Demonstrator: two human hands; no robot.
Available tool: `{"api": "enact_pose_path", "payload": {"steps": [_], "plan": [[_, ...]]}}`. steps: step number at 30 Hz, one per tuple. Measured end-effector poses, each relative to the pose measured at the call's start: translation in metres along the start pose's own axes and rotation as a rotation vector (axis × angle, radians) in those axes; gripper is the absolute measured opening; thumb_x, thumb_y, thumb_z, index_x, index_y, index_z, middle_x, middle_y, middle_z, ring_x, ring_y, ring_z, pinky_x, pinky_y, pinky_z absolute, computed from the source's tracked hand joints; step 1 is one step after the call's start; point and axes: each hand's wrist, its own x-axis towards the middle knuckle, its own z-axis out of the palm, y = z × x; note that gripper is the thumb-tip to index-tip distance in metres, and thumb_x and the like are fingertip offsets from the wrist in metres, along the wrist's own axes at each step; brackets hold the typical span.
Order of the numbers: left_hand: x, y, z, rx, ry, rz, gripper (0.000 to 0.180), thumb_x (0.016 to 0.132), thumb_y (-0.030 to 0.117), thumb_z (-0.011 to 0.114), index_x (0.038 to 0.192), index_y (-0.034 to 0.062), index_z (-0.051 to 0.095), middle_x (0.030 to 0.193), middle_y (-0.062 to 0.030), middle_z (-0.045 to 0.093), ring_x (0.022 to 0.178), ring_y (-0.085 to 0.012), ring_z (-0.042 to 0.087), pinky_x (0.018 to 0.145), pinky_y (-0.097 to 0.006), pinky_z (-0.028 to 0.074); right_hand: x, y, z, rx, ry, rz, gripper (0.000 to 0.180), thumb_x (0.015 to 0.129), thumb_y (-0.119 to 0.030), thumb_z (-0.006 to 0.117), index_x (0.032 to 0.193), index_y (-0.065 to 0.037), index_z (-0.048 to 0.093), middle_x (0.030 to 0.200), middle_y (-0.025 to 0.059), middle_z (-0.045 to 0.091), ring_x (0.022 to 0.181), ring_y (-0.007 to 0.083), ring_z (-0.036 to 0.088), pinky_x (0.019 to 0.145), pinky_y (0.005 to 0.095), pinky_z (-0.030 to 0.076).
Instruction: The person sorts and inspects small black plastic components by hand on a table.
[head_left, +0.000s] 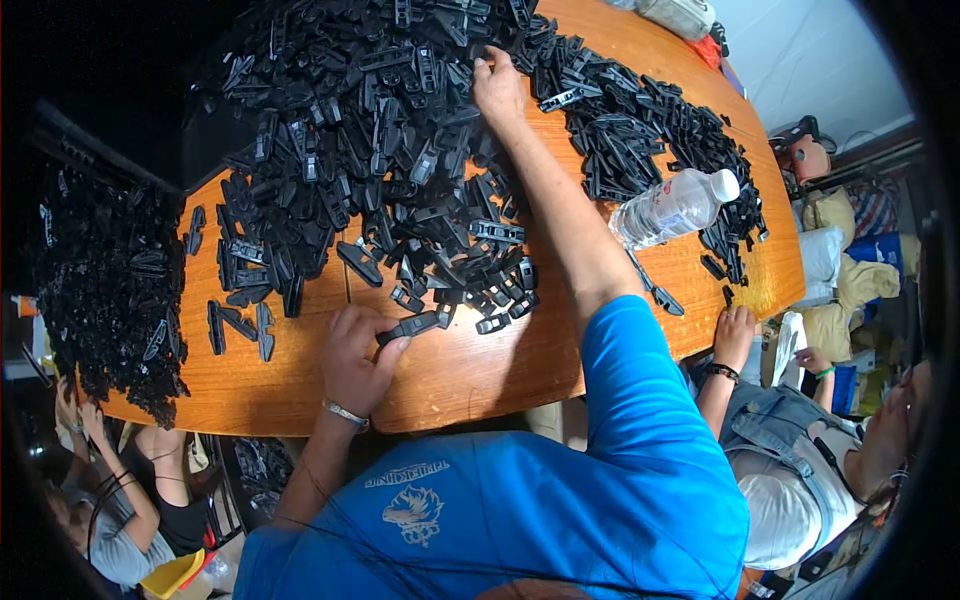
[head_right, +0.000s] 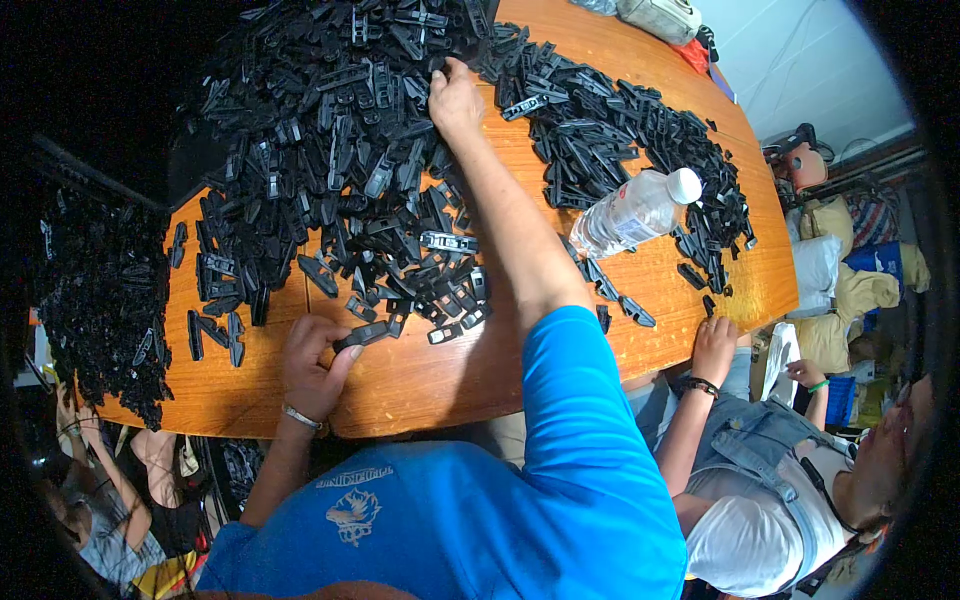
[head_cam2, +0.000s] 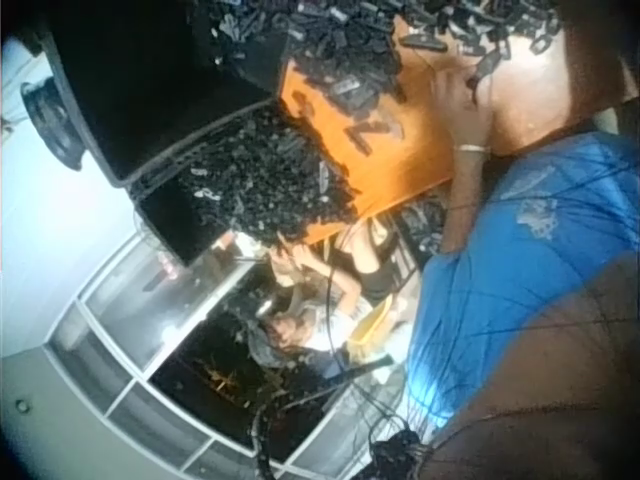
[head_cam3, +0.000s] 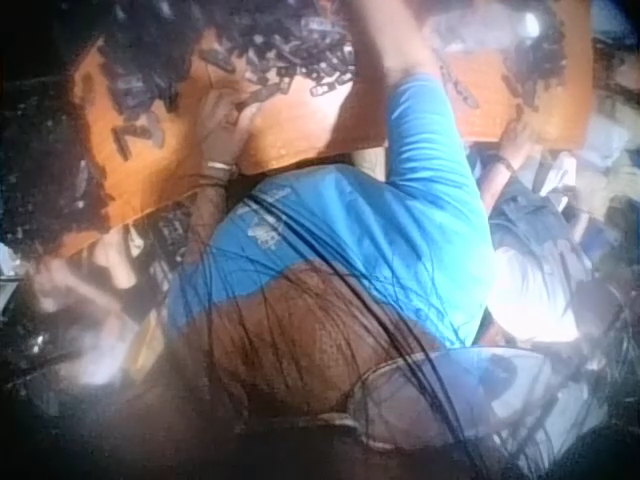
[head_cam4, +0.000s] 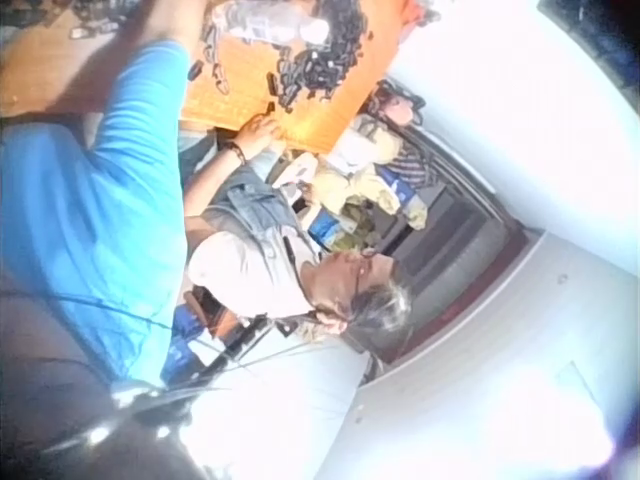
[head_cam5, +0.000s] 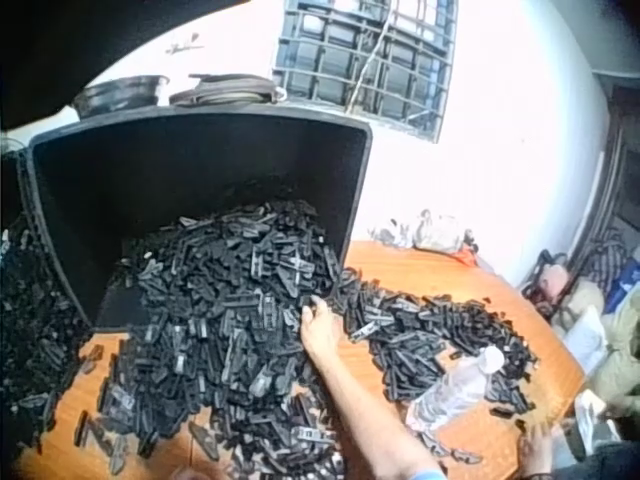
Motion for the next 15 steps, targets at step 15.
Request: {"api": "enact_pose_path", "payload": {"steps": [15], "plan": [[0.008, 0.003, 0.000, 0.040, 0.016, 0.027, 0.022, 0.080, 0.011, 0.087, 0.096, 0.0047, 0.075, 0.097, -0.0103, 0.067, 0.091, -0.0299, 0.066, 0.079, -0.041, 0.054, 0.020, -0.013, -0.037, -0.001, 0.378, -0.165, 0.029, 0.100, -0.032, 0.070, 0.103, -0.005, 0.080, 0.113, 0.0216, 0.070, 0.105, 0.0398, 0.071, 0.093, 0.0507, 0.057]]}}
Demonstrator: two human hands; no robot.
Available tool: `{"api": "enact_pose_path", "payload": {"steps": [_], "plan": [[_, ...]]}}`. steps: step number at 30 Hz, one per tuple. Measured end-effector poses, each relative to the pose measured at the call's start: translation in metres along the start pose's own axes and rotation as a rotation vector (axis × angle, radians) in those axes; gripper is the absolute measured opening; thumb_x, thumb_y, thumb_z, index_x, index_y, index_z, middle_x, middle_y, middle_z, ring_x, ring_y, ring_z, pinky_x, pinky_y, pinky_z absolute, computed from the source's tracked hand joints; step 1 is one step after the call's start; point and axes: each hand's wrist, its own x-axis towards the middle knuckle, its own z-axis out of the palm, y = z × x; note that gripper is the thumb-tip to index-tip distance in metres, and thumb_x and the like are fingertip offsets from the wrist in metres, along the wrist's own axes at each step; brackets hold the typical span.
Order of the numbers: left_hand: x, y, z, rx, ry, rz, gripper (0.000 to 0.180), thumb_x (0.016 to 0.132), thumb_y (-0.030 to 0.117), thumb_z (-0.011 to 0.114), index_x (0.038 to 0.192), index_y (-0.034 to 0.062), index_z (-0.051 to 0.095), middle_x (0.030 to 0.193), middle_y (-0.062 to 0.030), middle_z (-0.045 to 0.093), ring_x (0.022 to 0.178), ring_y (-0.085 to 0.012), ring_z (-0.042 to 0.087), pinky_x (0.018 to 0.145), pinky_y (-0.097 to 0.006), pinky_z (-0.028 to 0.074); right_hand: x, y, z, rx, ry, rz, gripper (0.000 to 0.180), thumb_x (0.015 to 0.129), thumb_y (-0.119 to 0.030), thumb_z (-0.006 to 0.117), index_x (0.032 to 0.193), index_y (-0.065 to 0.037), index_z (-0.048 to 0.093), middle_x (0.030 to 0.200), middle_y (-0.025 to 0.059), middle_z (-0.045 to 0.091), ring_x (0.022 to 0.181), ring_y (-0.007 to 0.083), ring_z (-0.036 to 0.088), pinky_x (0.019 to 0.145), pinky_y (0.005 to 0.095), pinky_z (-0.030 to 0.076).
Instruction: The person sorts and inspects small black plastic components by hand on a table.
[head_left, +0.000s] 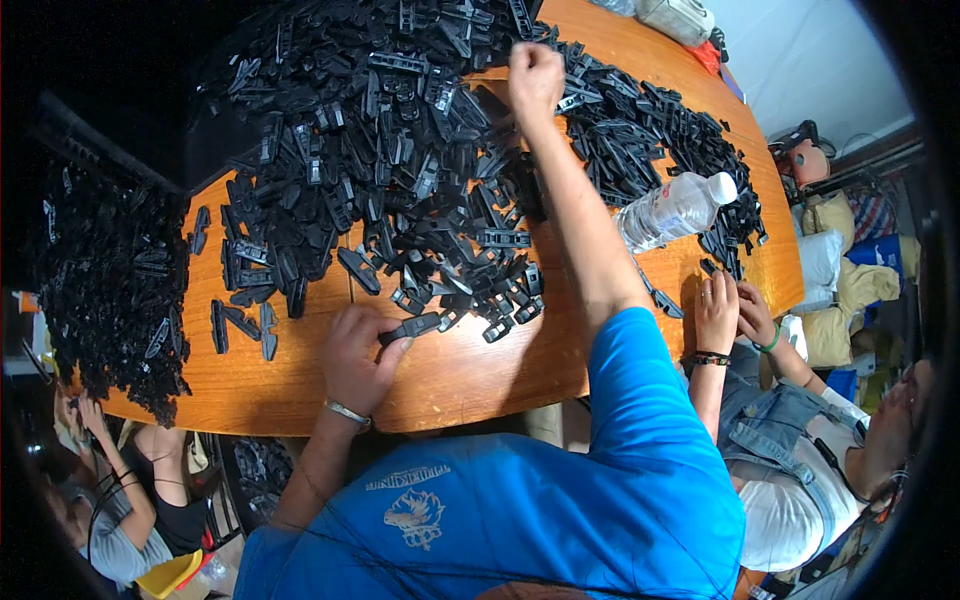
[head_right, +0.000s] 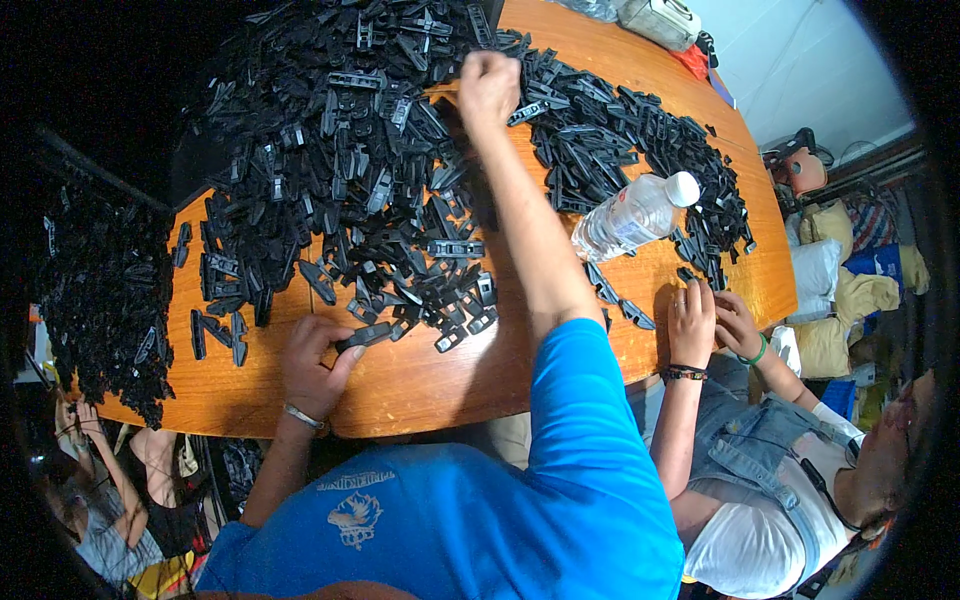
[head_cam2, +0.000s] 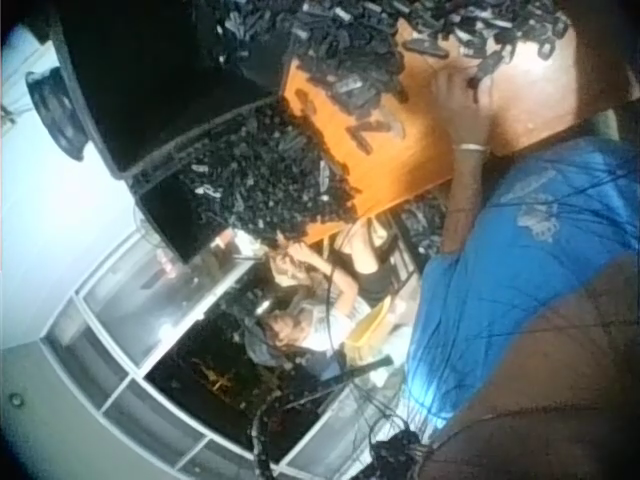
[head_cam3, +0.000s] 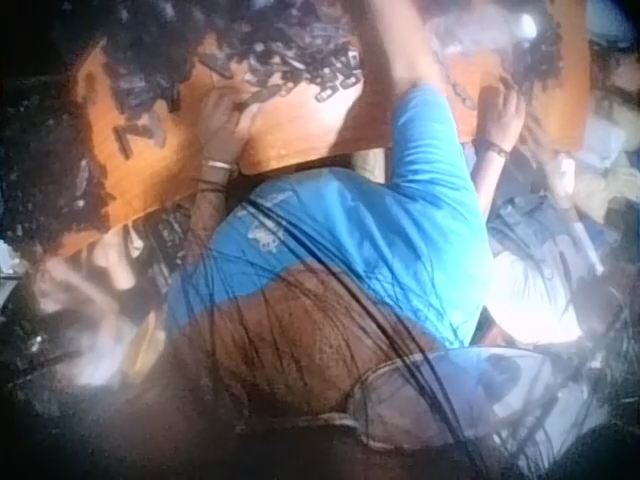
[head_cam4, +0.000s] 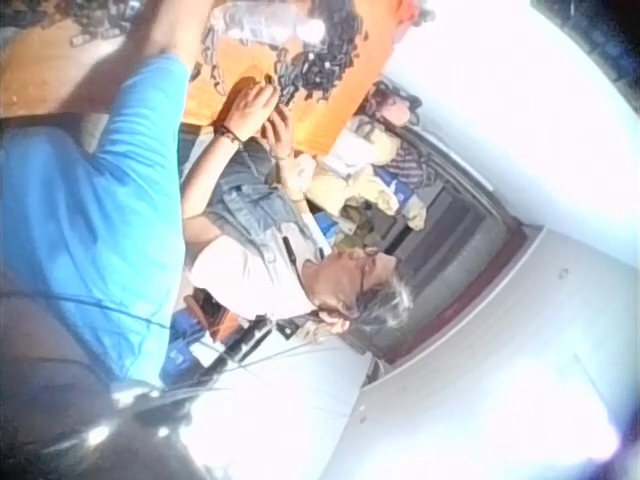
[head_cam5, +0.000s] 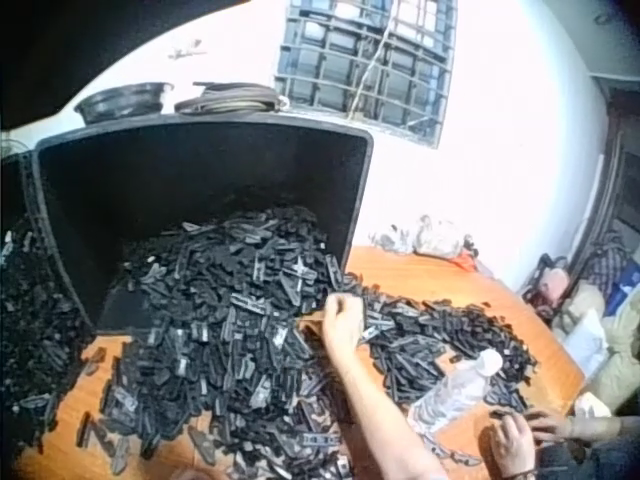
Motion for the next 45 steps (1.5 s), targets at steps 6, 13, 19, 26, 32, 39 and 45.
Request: {"api": "enact_pose_path", "payload": {"steps": [6, 13, 19, 26, 32, 39, 45], "plan": [[0.003, -0.004, 0.000, 0.042, -0.020, 0.010, 0.020, 0.079, 0.011, 0.087, 0.095, 0.0052, 0.075, 0.094, -0.0103, 0.069, 0.092, -0.0309, 0.066, 0.080, -0.043, 0.053, 0.051, 0.024, 0.038, 0.123, 0.036, 0.020, 0.044, 0.099, -0.033, 0.072, 0.135, -0.008, 0.067, 0.132, 0.0233, 0.062, 0.115, 0.0439, 0.067, 0.103, 0.0516, 0.053], [0.000, -0.005, -0.001, -0.002, -0.017, -0.021, 0.021, 0.080, 0.009, 0.087, 0.097, 0.0039, 0.076, 0.095, -0.0119, 0.069, 0.092, -0.0316, 0.068, 0.080, -0.042, 0.053, 0.047, 0.004, 0.052, -0.005, 0.046, 0.168, 0.043, 0.094, -0.030, 0.081, 0.130, -0.010, 0.068, 0.132, 0.0210, 0.064, 0.115, 0.0446, 0.069, 0.100, 0.0523, 0.055], [0.001, -0.004, 0.001, -0.018, -0.046, -0.019, 0.021, 0.080, 0.009, 0.086, 0.097, 0.0034, 0.075, 0.097, -0.0128, 0.069, 0.093, -0.0314, 0.067, 0.083, -0.042, 0.054, 0.044, 0.009, 0.048, 0.015, 0.049, 0.171, 0.040, 0.091, -0.028, 0.084, 0.124, -0.011, 0.070, 0.125, 0.0204, 0.066, 0.112, 0.0433, 0.070, 0.098, 0.0512, 0.056], [-0.005, -0.011, 0.007, -0.055, -0.015, -0.004, 0.023, 0.081, 0.010, 0.086, 0.100, 0.0032, 0.075, 0.102, -0.0137, 0.067, 0.097, -0.0325, 0.066, 0.086, -0.041, 0.054, 0.023, -0.001, 0.047, 0.047, 0.123, -0.056, 0.039, 0.085, -0.020, 0.086, 0.118, -0.006, 0.070, 0.114, 0.0204, 0.067, 0.105, 0.0437, 0.070, 0.096, 0.0504, 0.057], [-0.003, -0.007, 0.002, -0.021, -0.026, 0.039, 0.023, 0.085, 0.014, 0.084, 0.102, 0.0022, 0.074, 0.105, -0.0131, 0.066, 0.092, -0.0299, 0.065, 0.082, -0.041, 0.053, -0.011, -0.046, 0.053, 0.186, 0.150, -0.204, 0.023, 0.083, -0.003, 0.077, 0.105, -0.006, 0.072, 0.107, 0.0203, 0.065, 0.100, 0.0437, 0.068, 0.090, 0.0509, 0.057], [0.000, -0.001, -0.001, 0.000, -0.033, 0.001, 0.024, 0.082, 0.013, 0.087, 0.099, 0.0018, 0.074, 0.102, -0.0123, 0.066, 0.091, -0.0279, 0.066, 0.078, -0.038, 0.053, -0.049, -0.074, 0.045, 0.165, -0.083, -0.342, 0.020, 0.088, -0.002, 0.070, 0.105, -0.009, 0.078, 0.107, 0.0231, 0.068, 0.095, 0.0456, 0.072, 0.086, 0.0528, 0.060], [-0.001, 0.001, 0.002, -0.024, 0.038, -0.012, 0.021, 0.079, 0.010, 0.087, 0.096, 0.0041, 0.076, 0.095, -0.0101, 0.067, 0.091, -0.0311, 0.066, 0.078, -0.042, 0.053, -0.037, -0.038, -0.019, 0.022, -0.066, -0.463, 0.029, 0.086, -0.006, 0.071, 0.113, -0.013, 0.079, 0.109, 0.0127, 0.071, 0.101, 0.0375, 0.070, 0.088, 0.0473, 0.061]]}}
